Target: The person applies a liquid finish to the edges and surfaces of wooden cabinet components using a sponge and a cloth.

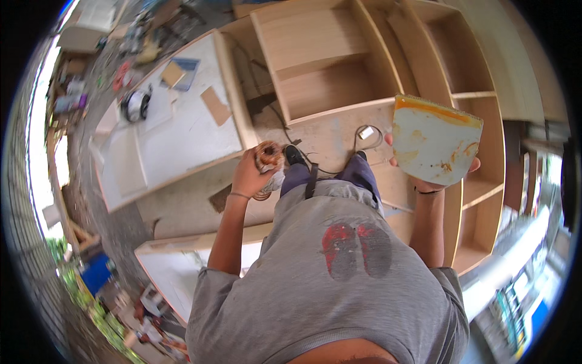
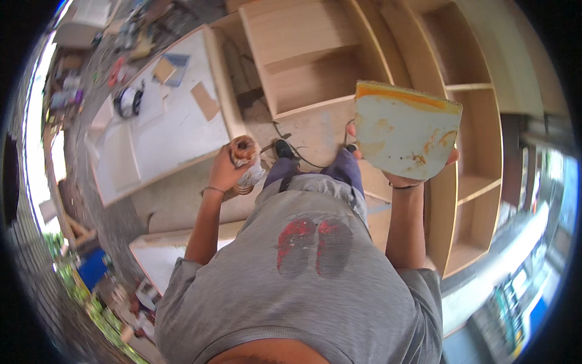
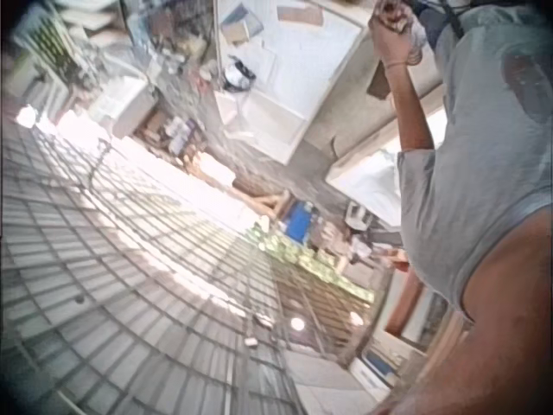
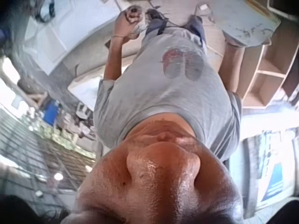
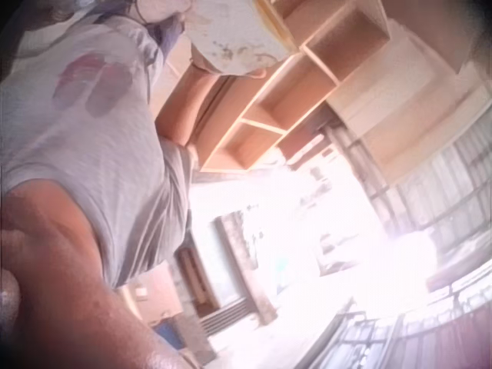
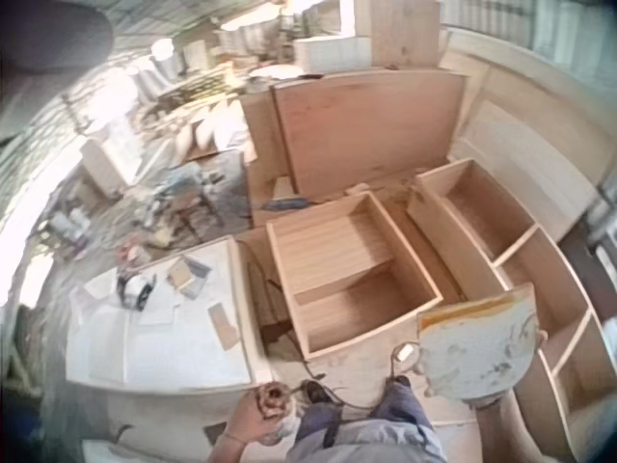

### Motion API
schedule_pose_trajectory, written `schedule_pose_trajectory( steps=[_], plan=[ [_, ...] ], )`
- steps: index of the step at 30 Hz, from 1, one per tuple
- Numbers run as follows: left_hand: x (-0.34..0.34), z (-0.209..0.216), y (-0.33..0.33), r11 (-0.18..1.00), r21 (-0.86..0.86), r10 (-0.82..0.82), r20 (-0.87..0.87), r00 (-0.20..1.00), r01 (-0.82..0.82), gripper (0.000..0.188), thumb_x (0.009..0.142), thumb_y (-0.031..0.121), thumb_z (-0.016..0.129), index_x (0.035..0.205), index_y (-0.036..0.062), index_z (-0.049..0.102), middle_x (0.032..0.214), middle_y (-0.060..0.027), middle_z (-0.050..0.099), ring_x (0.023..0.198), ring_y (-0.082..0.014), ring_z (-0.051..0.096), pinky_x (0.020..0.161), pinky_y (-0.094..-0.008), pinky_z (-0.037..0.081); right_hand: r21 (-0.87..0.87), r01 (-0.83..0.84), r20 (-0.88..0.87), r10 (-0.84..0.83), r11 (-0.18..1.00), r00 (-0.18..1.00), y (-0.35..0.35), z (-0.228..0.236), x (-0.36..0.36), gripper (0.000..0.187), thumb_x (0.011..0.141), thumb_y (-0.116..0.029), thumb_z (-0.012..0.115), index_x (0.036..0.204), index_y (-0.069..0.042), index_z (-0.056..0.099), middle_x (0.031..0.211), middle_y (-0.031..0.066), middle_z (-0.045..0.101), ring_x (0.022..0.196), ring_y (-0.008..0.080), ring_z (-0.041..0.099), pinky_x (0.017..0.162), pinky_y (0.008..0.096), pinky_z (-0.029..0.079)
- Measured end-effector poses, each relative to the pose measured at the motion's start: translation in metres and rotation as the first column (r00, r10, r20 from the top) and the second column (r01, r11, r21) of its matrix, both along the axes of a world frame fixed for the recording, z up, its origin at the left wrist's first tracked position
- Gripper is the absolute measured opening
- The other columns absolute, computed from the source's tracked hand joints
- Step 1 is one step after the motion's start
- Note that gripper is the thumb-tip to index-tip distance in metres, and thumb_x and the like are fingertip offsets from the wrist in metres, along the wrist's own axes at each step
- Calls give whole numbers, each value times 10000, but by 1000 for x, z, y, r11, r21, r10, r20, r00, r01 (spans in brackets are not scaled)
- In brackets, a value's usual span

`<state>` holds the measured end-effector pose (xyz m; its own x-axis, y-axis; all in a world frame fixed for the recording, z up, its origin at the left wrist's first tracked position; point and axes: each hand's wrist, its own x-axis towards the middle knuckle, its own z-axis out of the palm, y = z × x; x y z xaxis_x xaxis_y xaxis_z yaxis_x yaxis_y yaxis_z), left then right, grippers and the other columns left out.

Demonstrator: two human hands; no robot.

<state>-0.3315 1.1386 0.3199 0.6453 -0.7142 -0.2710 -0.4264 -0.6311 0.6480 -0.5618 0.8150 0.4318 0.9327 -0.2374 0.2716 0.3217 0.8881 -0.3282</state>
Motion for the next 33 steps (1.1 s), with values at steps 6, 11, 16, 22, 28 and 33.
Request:
schedule_pose_trajectory(
  steps=[6, 11, 16, 22, 28, 33],
  plan=[
    [15, -59, 4, 995, -62, -80, 6, 997, 81, 660, 665, 148, 847, 1226, 37, 516, 1245, -159, 532, 1170, -358, 521, 1000, -423, 447, -22, 453, -214, -447, 891, 869, -1, 4, -43, 1103, 645, -756, 665, 1511, -173, 309, 1570, 209, 201, 1336, 623, 212, 944, 741, 343],
    [-5, -134, 7, 998, -68, -29, -188, 982, 16, 795, 687, 110, 828, 1333, 30, 372, 1289, -151, 493, 1200, -312, 524, 1036, -374, 431, -113, 582, -423, -569, 806, 706, -20, -73, -61, 1110, 653, -756, 662, 1501, -130, 313, 1533, 209, 298, 1305, 556, 357, 984, 698, 365],
    [-40, -233, 29, 993, 24, -111, -84, 990, 113, 793, 713, 219, 815, 1343, 33, 371, 1483, -192, 345, 1308, -356, 449, 1087, -380, 395, -480, 304, -691, -568, 823, 446, -69, -232, -65, 1079, 641, -567, 804, 1474, -53, 349, 1488, 185, 374, 1315, 348, 452, 1022, 459, 429],
    [-55, -289, 25, 988, 105, -68, -337, 939, 110, 846, 698, 146, 805, 1396, 82, 332, 1458, -177, 377, 1309, -358, 449, 1075, -426, 407, -740, -673, -171, -969, 5, 180, -128, -415, -30, 961, 598, -578, 820, 1406, -167, 500, 1463, 200, 377, 1323, 423, 384, 1072, 501, 367],
    [-71, -321, 23, 960, 199, -147, -243, 959, 198, 905, 709, 198, 830, 1410, 128, 263, 1466, -212, 336, 1307, -445, 413, 1058, -473, 417, -446, -887, -40, -987, -119, 153, -177, -480, -29, 915, 583, -657, 781, 1392, -319, 516, 1477, 139, 388, 1353, 492, 300, 1076, 578, 324],
    [-68, -324, 20, 931, 320, -83, -287, 954, 177, 909, 724, 240, 830, 1420, 126, 256, 1473, -204, 334, 1324, -432, 403, 1063, -477, 414, -413, -905, -73, -986, -104, 147, -185, -497, -29, 909, 586, -653, 776, 1395, -335, 510, 1481, 117, 384, 1350, 510, 285, 1069, 587, 324]
  ],
)
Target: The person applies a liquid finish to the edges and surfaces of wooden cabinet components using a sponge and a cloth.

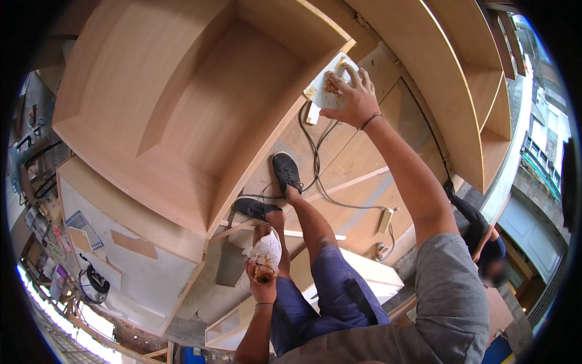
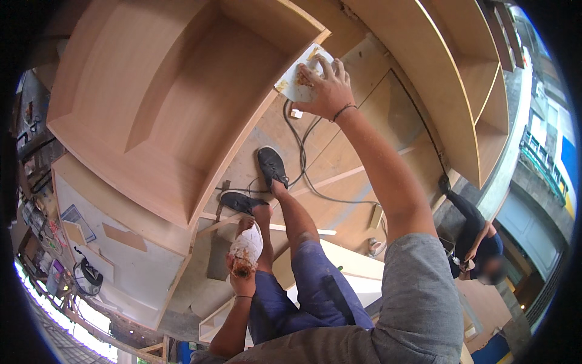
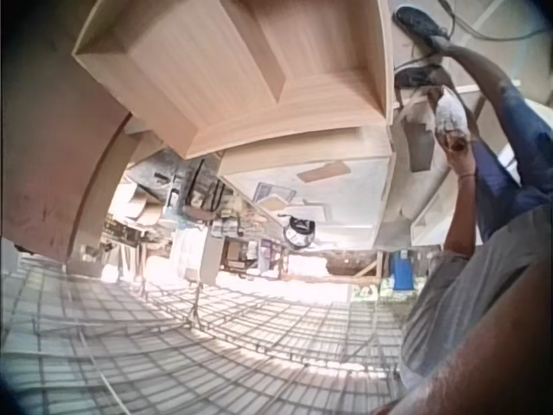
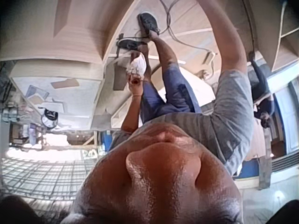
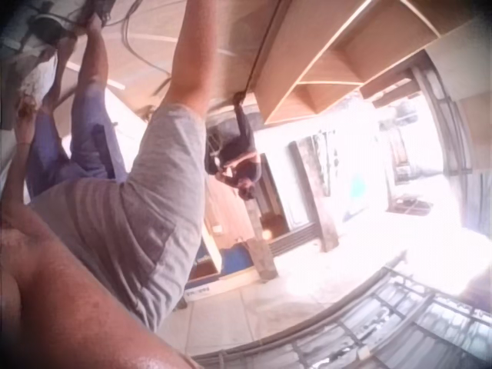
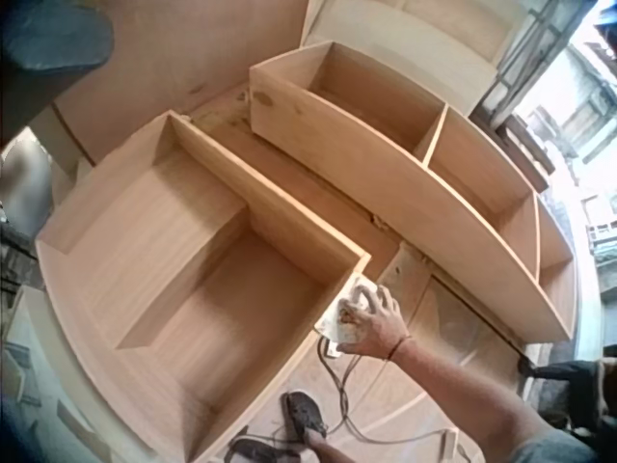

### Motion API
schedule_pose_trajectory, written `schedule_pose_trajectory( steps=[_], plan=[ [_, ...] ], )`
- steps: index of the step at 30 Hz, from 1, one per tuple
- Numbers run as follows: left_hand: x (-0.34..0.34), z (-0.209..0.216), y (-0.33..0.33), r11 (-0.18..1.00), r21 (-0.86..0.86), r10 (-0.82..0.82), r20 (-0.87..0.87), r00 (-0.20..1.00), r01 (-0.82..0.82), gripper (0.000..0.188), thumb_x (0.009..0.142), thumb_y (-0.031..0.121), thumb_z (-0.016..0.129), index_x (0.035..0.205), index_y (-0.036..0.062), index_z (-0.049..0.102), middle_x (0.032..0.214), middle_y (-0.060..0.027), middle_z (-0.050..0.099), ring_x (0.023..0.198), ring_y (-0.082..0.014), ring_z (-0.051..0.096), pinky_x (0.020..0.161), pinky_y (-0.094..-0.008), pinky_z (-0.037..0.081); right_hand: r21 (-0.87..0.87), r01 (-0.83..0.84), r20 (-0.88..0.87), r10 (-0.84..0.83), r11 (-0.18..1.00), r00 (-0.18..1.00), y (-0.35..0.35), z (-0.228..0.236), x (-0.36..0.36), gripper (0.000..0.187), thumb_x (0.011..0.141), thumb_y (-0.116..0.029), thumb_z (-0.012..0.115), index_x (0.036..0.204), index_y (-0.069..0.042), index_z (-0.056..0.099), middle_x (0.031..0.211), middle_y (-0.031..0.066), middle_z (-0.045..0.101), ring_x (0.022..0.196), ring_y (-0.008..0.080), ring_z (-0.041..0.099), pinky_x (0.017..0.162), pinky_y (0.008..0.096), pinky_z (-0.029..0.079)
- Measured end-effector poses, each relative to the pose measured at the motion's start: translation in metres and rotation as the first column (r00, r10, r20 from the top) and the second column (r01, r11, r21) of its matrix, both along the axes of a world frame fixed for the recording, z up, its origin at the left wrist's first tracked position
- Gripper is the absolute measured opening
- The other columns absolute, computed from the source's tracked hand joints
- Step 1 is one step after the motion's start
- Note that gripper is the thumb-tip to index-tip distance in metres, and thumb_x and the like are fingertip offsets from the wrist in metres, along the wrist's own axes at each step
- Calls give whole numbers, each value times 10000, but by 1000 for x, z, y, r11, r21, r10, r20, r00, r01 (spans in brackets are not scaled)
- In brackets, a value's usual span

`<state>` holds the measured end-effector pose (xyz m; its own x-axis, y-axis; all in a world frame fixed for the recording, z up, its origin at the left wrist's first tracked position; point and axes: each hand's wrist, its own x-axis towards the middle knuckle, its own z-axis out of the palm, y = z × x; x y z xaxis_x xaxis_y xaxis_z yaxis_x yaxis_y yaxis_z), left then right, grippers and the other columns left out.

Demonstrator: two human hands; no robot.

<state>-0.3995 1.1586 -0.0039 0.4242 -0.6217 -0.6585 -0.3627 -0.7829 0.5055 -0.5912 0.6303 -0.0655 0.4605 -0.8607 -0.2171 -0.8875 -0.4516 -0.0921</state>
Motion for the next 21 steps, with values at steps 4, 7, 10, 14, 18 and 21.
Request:
schedule_pose_trajectory(
  steps=[4, 7, 10, 14, 18, 21],
  plan=[
    [0, 4, -11, 1000, 24, 15, -18, 1000, -15, 901, 735, 265, 824, 1419, 120, 256, 1481, -195, 324, 1343, -423, 384, 1075, -477, 402, 64, 10, -106, -3, 998, 994, 0, 16, 1, 891, 582, -639, 771, 1380, -325, 532, 1474, 94, 379, 1335, 510, 294, 1055, 604, 321],
    [0, 2, -16, 1000, 12, -28, 5, 1000, 28, 905, 731, 262, 826, 1418, 119, 255, 1486, -192, 315, 1342, -425, 384, 1075, -474, 405, 106, 29, -182, -9, 994, 983, 2, 35, -1, 870, 568, -621, 767, 1357, -318, 561, 1474, 89, 382, 1337, 502, 289, 1046, 616, 308],
    [0, -3, -11, 988, 6, -152, 46, 987, 152, 909, 724, 247, 826, 1419, 123, 253, 1488, -192, 308, 1343, -426, 383, 1079, -474, 400, 64, -2, -171, 13, 998, 985, -9, 47, 5, 865, 575, -593, 783, 1358, -304, 558, 1469, 102, 391, 1352, 474, 280, 1085, 583, 281],
    [-1, -3, -14, 998, 41, -45, -36, 998, 46, 908, 717, 227, 825, 1417, 127, 254, 1485, -191, 314, 1340, -429, 383, 1085, -481, 392, 100, -44, -212, 64, 994, 975, -26, 45, 10, 853, 566, -567, 790, 1350, -310, 573, 1482, 104, 389, 1355, 458, 289, 1091, 578, 267],
    [-2, -3, -16, 999, 27, -45, 3, 999, 45, 903, 719, 229, 825, 1415, 125, 259, 1480, -191, 323, 1338, -431, 384, 1085, -485, 389, 159, -37, -216, 72, 987, 974, -29, 46, 10, 859, 573, -579, 784, 1361, -316, 563, 1484, 114, 392, 1357, 453, 290, 1093, 574, 264],
    [-3, -3, -13, 999, 35, -34, 18, 999, 33, 897, 721, 238, 825, 1412, 124, 265, 1478, -191, 329, 1340, -431, 382, 1084, -486, 390, 189, -11, -251, 59, 982, 966, -30, 56, 15, 861, 575, -590, 782, 1361, -316, 562, 1482, 119, 393, 1358, 448, 291, 1091, 572, 268]
  ],
)
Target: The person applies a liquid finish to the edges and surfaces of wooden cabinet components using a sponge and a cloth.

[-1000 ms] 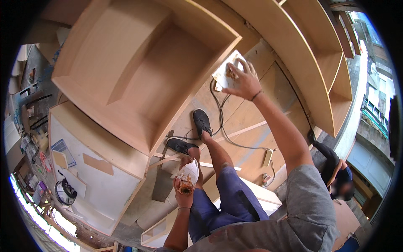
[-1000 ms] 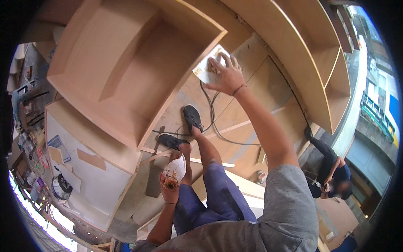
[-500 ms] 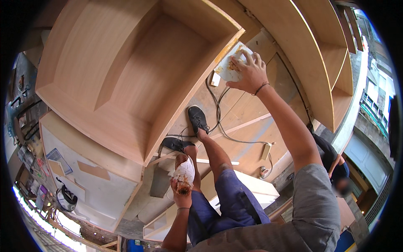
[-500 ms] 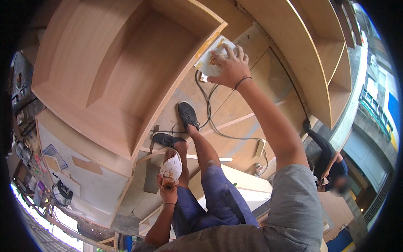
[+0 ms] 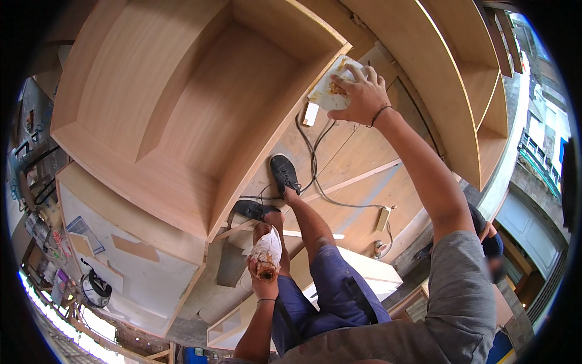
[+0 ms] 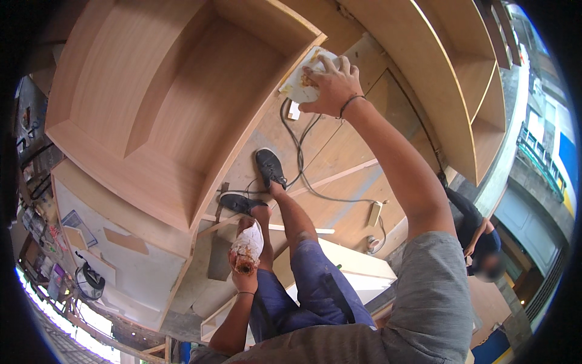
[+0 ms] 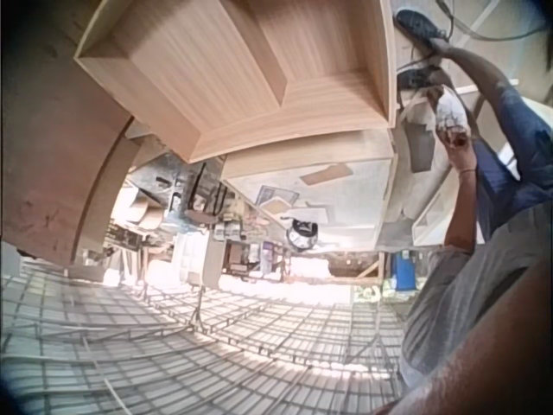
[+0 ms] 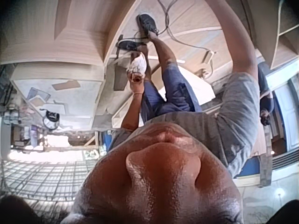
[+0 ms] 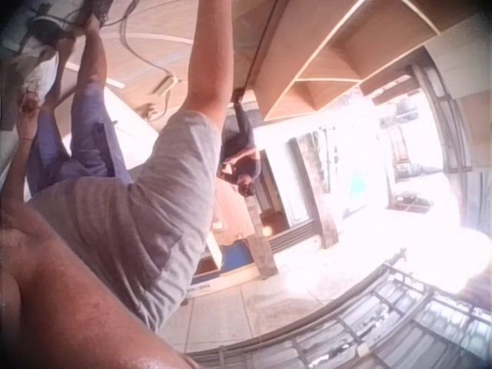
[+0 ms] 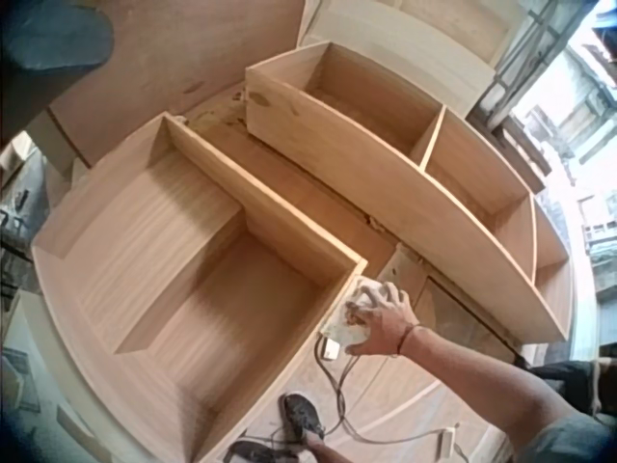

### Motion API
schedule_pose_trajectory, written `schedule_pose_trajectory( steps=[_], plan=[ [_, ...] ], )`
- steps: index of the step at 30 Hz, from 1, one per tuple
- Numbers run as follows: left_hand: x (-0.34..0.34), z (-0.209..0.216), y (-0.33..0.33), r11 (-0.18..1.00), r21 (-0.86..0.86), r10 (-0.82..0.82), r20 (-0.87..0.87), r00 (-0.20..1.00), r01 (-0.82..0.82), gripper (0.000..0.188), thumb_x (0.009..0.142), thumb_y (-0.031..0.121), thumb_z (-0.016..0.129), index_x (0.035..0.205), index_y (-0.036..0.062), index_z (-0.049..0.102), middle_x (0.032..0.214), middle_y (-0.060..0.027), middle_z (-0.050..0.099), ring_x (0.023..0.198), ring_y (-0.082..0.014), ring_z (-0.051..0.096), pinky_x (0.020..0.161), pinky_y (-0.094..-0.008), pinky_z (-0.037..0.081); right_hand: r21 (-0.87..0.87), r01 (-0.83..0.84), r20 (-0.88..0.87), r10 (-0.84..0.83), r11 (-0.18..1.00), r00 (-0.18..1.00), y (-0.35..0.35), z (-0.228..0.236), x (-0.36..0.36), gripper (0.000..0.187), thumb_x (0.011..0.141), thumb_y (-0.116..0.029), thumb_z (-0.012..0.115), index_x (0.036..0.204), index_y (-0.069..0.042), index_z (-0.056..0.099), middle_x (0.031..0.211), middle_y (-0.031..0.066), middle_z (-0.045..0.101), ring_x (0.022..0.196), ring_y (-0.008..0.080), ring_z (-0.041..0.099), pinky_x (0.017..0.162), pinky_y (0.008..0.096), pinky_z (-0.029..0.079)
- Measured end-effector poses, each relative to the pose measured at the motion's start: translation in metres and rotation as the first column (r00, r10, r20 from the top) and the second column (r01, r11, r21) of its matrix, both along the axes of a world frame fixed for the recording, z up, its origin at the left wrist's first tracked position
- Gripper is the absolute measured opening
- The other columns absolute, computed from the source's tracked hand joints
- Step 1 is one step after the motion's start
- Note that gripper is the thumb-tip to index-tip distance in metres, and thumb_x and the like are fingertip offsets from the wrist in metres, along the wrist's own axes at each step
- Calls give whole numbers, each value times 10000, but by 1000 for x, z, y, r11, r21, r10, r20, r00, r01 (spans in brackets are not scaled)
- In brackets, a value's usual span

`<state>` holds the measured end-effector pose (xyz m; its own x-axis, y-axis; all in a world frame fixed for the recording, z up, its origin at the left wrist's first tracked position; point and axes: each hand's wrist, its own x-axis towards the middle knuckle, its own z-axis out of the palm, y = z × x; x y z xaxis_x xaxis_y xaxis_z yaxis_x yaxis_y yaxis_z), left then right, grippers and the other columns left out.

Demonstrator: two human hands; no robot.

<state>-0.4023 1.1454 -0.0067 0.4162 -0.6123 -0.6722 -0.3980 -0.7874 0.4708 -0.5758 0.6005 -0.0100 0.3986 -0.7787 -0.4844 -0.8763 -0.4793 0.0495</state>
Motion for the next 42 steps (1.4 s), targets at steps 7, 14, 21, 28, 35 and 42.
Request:
schedule_pose_trajectory(
  steps=[7, 14, 21, 28, 35, 42],
  plan=[
    [-4, -2, 0, 1000, 6, 11, -28, 1000, -11, 883, 721, 235, 822, 1405, 123, 275, 1483, -188, 325, 1348, -423, 376, 1082, -478, 392, -32, -12, -17, 12, 999, 1000, -1, -4, -10, 841, 577, -608, 764, 1343, -312, 582, 1480, 110, 409, 1332, 465, 304, 1057, 583, 290],
    [-5, 2, -1, 1000, 21, -5, -22, 1000, 5, 885, 721, 228, 819, 1399, 128, 260, 1485, -186, 322, 1331, -425, 394, 1074, -472, 398, -45, 60, 95, -56, 997, 994, 41, -1, -14, 836, 569, -615, 778, 1330, -324, 589, 1470, 114, 403, 1333, 471, 301, 1059, 589, 290],
    [-8, 0, 3, 999, -5, 44, -55, 998, -44, 894, 727, 231, 813, 1413, 142, 248, 1495, -195, 306, 1320, -435, 402, 1051, -485, 414, -102, 92, 288, -60, 990, 956, 88, -38, 13, 893, 576, -608, 793, 1384, -348, 514, 1467, 137, 373, 1328, 511, 296, 1041, 631, 325],
    [-7, -1, 9, 1000, -19, 0, 10, 1000, 0, 892, 739, 241, 804, 1425, 139, 243, 1487, -201, 319, 1325, -436, 396, 1062, -483, 404, -79, 66, 200, -49, 995, 979, 88, -36, 19, 887, 568, -592, 805, 1375, -340, 535, 1470, 128, 368, 1337, 492, 285, 1064, 616, 297],
    [-10, 1, 6, 999, -32, 9, 14, 1000, -9, 863, 740, 265, 807, 1399, 126, 268, 1464, -204, 339, 1307, -436, 411, 1057, -481, 406, -31, 35, 121, -31, 999, 992, 76, -10, 26, 847, 592, -607, 764, 1366, -332, 556, 1493, 117, 367, 1344, 525, 266, 1053, 623, 285],
    [-11, -1, 8, 999, -32, 13, 28, 1000, -12, 858, 746, 284, 802, 1399, 133, 266, 1458, -201, 348, 1297, -435, 422, 1043, -479, 418, -2, 13, 26, -13, 1000, 1000, 69, -9, 32, 842, 600, -624, 737, 1369, -333, 554, 1496, 129, 376, 1334, 529, 289, 1043, 606, 297]
  ],
)
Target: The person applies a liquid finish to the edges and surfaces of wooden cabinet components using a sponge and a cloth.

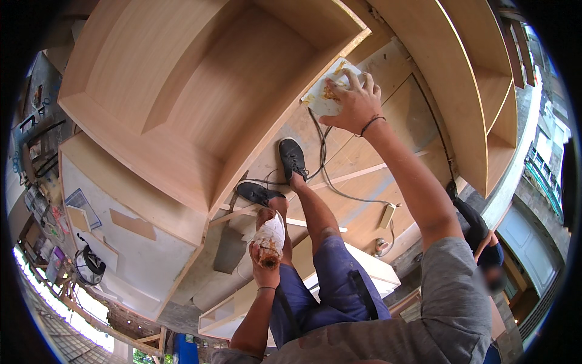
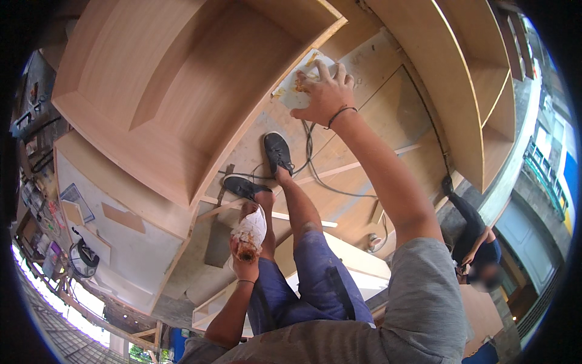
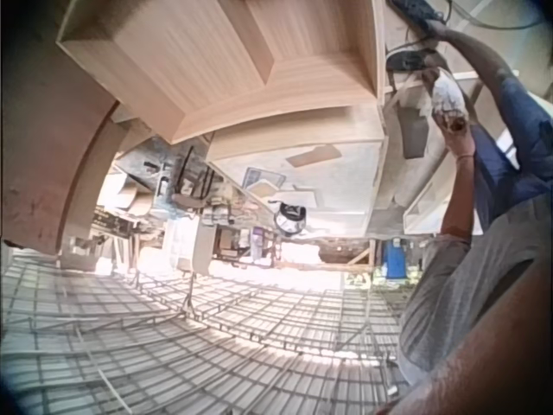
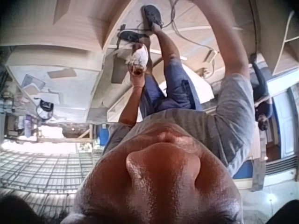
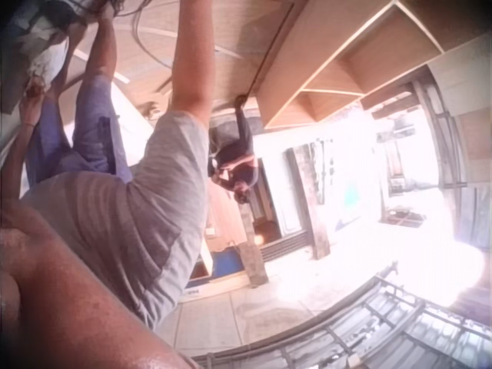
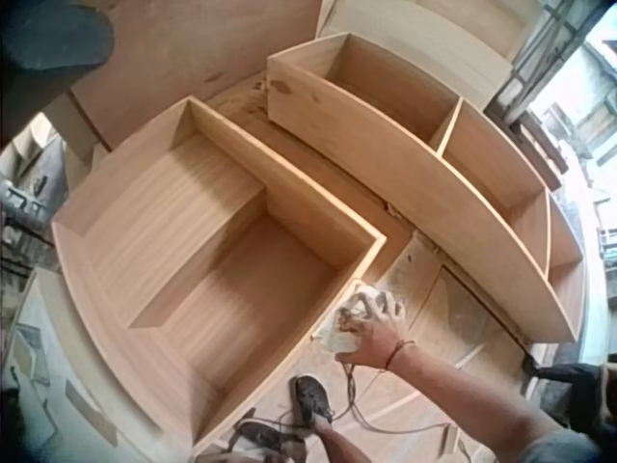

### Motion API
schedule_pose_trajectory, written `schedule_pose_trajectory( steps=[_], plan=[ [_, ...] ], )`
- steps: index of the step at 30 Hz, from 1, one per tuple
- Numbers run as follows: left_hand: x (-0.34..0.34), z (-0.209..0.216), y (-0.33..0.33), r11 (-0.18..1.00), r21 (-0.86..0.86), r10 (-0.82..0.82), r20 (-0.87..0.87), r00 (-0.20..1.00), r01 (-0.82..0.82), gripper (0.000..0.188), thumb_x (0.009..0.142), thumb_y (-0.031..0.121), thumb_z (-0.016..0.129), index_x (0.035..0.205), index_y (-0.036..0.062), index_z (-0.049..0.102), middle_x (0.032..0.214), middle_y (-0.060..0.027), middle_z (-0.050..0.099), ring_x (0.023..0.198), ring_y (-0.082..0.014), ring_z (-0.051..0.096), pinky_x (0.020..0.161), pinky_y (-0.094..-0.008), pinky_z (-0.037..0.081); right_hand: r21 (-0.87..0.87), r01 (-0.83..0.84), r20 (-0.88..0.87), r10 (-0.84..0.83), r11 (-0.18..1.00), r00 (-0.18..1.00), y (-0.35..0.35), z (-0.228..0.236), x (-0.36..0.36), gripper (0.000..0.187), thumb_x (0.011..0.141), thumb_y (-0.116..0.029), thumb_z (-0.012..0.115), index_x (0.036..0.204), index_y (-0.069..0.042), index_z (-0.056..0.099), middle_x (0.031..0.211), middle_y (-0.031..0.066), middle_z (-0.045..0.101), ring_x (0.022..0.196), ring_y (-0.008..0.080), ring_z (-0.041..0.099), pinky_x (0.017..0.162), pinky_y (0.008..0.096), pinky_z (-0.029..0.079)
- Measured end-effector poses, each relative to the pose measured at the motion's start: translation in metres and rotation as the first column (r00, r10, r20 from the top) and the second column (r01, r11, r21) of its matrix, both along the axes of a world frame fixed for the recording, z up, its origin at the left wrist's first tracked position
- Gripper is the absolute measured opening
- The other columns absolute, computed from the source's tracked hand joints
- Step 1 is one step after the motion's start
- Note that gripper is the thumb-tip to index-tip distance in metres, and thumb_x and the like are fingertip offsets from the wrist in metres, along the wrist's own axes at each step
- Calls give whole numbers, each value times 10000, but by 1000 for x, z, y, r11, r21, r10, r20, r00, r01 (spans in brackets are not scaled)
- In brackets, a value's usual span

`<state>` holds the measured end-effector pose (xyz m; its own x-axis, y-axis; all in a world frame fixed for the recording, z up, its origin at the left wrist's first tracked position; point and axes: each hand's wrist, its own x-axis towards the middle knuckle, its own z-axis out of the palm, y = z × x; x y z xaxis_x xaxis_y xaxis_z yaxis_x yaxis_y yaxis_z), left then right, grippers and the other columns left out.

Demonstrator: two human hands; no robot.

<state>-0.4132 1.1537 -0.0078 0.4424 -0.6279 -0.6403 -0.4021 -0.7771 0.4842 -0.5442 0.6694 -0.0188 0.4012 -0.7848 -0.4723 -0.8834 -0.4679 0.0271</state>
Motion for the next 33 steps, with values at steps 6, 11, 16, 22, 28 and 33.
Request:
schedule_pose_trajectory(
  steps=[6, 11, 16, 22, 28, 33],
  plan=[
    [0, 0, 0, 1000, -19, -21, 2, 1000, 21, 873, 749, 283, 797, 1415, 145, 250, 1467, -185, 343, 1295, -426, 430, 1032, -480, 427, -23, 3, 39, -2, 1000, 999, -5, 0, 0, 813, 597, -619, 741, 1338, -325, 585, 1505, 125, 372, 1339, 529, 284, 1047, 610, 287],
    [0, 3, -2, 1000, 5, -8, -27, 1000, 8, 876, 751, 280, 793, 1422, 153, 244, 1477, -173, 334, 1295, -420, 432, 1027, -478, 432, 71, 12, -128, -2, 997, 992, 0, 4, -16, 799, 591, -611, 751, 1322, -325, 598, 1505, 124, 374, 1338, 526, 277, 1051, 614, 276],
    [4, 2, 5, 998, 61, 11, -25, 1000, -9, 865, 751, 268, 791, 1413, 159, 245, 1477, -168, 334, 1292, -423, 433, 1025, -476, 434, -25, 97, 143, -93, 995, 985, 48, 6, -9, 845, 554, -567, 828, 1325, -318, 586, 1466, 124, 386, 1337, 483, 285, 1058, 610, 304],
    [4, 5, 0, 999, 26, 45, -77, 996, -43, 850, 745, 254, 792, 1396, 149, 256, 1468, -170, 341, 1285, -423, 434, 1011, -477, 445, -69, 131, 293, -105, 989, 950, 76, -24, 15, 856, 554, -564, 830, 1335, -345, 555, 1462, 156, 359, 1338, 499, 265, 1056, 639, 282],
    [5, 4, 1, 999, -3, 40, -58, 998, -40, 860, 742, 244, 795, 1401, 145, 251, 1465, -165, 342, 1281, -419, 438, 1006, -471, 449, -64, 94, 272, -73, 993, 959, 71, -29, 20, 874, 552, -574, 822, 1350, -339, 553, 1468, 143, 358, 1342, 498, 252, 1054, 636, 284],
    [5, -1, 9, 1000, -1, 20, -19, 1000, -20, 863, 740, 247, 798, 1401, 144, 252, 1468, -163, 340, 1280, -417, 441, 1005, -472, 450, 15, 80, 99, -81, 997, 992, 72, 6, 26, 840, 566, -552, 814, 1338, -320, 577, 1483, 136, 356, 1337, 514, 257, 1040, 640, 295]
  ],
)
